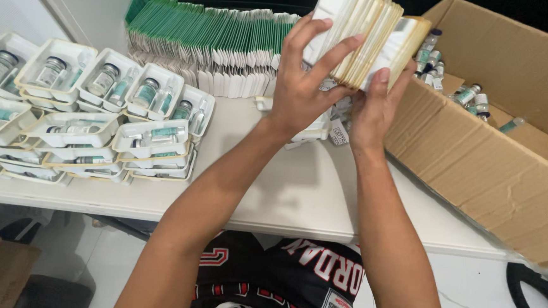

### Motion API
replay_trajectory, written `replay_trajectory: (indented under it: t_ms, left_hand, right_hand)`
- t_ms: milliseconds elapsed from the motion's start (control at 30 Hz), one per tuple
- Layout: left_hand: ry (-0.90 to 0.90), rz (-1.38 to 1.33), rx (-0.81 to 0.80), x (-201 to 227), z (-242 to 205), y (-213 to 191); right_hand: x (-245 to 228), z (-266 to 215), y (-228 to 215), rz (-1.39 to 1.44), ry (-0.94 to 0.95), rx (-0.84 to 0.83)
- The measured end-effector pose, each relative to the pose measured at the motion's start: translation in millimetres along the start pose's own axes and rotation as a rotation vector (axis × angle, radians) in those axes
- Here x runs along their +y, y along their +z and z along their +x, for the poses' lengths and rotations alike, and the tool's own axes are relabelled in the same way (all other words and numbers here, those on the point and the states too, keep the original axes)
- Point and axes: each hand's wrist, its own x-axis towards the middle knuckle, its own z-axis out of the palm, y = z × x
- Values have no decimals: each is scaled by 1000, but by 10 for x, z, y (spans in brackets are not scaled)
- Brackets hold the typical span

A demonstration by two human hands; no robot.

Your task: The person places small vials and syringes into white plastic trays, then stacks the filled trays on the table. The person also handles empty trays and separates them from a stack of green and white paper packets.

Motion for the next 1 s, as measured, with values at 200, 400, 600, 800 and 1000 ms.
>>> replay_trajectory:
  t_ms: [200, 400, 600, 800, 1000]
  left_hand:
    - [50, 61, 53, 25, -81, 21]
    - [-164, 59, 109, 81, -116, -22]
    - [-277, 113, 14, 98, -92, -51]
    - [-151, 235, -141, -200, 57, 50]
    - [-153, 245, -478, -809, 426, 438]
  right_hand:
    - [-65, -17, -24, -35, -33, -68]
    - [-154, -34, 45, -130, -12, -159]
    - [-230, -21, 147, -381, 87, -200]
    - [-280, 13, 192, -677, 247, -154]
    - [-138, 9, 143, -734, 318, 24]
